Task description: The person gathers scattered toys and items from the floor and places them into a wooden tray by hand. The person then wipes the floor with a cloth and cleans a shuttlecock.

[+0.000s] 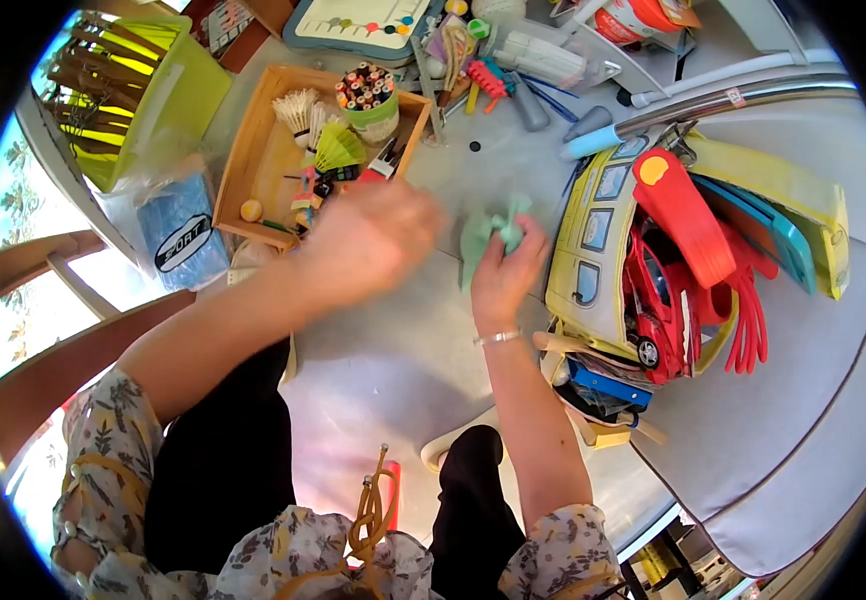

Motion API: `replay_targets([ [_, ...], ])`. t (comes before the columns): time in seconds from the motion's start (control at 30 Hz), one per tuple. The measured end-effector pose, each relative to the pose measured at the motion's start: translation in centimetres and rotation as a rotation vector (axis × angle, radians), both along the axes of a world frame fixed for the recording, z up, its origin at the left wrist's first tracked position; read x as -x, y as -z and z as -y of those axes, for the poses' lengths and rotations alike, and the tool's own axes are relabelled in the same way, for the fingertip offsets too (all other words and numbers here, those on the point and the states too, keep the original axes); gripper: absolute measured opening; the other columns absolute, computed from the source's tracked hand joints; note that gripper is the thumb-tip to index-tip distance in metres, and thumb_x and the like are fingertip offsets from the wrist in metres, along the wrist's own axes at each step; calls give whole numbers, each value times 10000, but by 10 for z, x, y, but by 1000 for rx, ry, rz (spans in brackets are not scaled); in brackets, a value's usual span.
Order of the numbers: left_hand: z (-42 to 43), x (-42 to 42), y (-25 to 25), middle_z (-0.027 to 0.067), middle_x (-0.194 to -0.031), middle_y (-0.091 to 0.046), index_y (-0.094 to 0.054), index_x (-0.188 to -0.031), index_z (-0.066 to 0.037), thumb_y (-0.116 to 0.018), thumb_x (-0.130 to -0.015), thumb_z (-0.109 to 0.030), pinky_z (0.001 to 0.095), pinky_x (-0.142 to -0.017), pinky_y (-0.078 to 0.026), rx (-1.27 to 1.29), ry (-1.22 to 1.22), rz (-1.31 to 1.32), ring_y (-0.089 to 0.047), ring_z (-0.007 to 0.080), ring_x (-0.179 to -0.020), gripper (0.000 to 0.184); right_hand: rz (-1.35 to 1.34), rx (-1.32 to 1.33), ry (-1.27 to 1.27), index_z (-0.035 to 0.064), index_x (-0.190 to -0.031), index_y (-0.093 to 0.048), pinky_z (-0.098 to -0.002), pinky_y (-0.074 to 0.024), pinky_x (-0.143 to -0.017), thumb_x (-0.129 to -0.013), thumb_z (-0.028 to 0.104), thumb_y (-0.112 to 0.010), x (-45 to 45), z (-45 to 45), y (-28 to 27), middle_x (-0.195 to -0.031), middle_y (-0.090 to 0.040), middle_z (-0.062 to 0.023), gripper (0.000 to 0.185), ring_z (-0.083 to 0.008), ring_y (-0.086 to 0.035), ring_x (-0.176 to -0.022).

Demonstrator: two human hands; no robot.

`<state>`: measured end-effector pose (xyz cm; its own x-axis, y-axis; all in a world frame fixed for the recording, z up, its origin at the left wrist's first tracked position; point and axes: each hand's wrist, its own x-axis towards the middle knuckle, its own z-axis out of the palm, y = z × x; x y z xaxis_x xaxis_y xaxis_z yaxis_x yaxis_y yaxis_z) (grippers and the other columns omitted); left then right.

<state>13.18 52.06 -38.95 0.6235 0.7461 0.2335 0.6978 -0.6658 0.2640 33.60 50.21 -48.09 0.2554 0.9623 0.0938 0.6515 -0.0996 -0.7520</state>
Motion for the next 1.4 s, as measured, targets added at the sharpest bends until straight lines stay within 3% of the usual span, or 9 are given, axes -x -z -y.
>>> replay_targets([
  [0.1, 5, -42, 37, 105, -1110, -629, -660, -1041, -30, -635, -827, -239, 407, -920, -460, 201, 221, -190, -585, 274, -1028, 300, 134, -53, 173, 55, -1157, -556, -459, -393, -939, -798, 8, -617, -2, -42, 18, -1185, -508, -201, 367, -407, -473, -1077],
  [0.17, 8, -52, 58, 136, -1223, -590, -641, -1136, -13, -591, -857, -298, 468, -1053, -345, 260, 372, -689, -513, 312, -1186, 402, 233, 13, 252, 71, -1196, -555, -462, -378, -963, -807, 46, -629, -9, -51, 37, -1247, -500, -193, 396, -405, -463, -1094],
  [0.23, 8, -52, 64, 146, -1298, -544, -610, -1201, -12, -572, -868, -312, 495, -1083, -289, 299, 351, -877, -458, 329, -1250, 450, 524, 123, 139, 113, -1265, -546, -459, -397, -965, -811, 102, -641, -9, -50, 51, -1350, -471, -151, 464, -386, -468, -1106],
  [0.47, 2, -21, 76, 162, -1463, -411, -513, -1350, -30, -510, -902, -319, 519, -1129, -195, 266, 458, -1238, -354, 342, -1360, 533, 397, 25, -339, 104, -1169, -630, -400, -437, -954, -744, 25, -652, 37, -21, 61, -1352, -489, -127, 432, -336, -490, -1106],
  [0.57, -4, 1, 71, 171, -1462, -409, -524, -1339, -27, -513, -896, -291, 510, -1138, -178, 213, 456, -1247, -373, 338, -1348, 516, 225, -46, -378, 67, -1131, -645, -386, -436, -959, -714, -38, -643, 56, -38, 53, -1304, -517, -136, 431, -333, -502, -1094],
  [0.7, -6, 5, 63, 178, -1467, -402, -527, -1335, -23, -501, -893, -273, 499, -1138, -170, 81, 410, -1259, -385, 332, -1341, 508, 106, -80, -129, 19, -1138, -624, -396, -440, -949, -732, -38, -647, 60, -81, 53, -1197, -557, -135, 410, -340, -504, -1089],
  [0.9, 1, 2, 67, 190, -1477, -386, -514, -1342, -6, -614, -815, -174, 488, -1118, -204, 134, 360, -1187, -385, 335, -1342, 562, 341, -79, -351, 29, -1154, -616, -387, -440, -957, -748, 6, -644, 63, -81, 57, -1212, -565, -97, 407, -329, -497, -1097],
  [1.1, -8, 6, 59, 201, -1488, -364, -496, -1355, 4, -496, -895, -242, 480, -1121, -203, 28, 584, -1409, -397, 357, -1331, 522, 274, -75, -464, 31, -1190, -606, -379, -436, -991, -728, -59, -581, 56, -26, 60, -1291, -543, -98, 471, -330, -491, -1141],
  [1.4, -4, 7, 82, 200, -1482, -375, -493, -1366, -20, -462, -910, -291, 450, -1120, -192, 105, 427, -1265, -391, 322, -1332, 531, 149, -16, -779, 64, -1180, -616, -363, -431, -1008, -670, -104, -594, 46, 46, 55, -1276, -559, -49, 538, -286, -496, -1156],
])
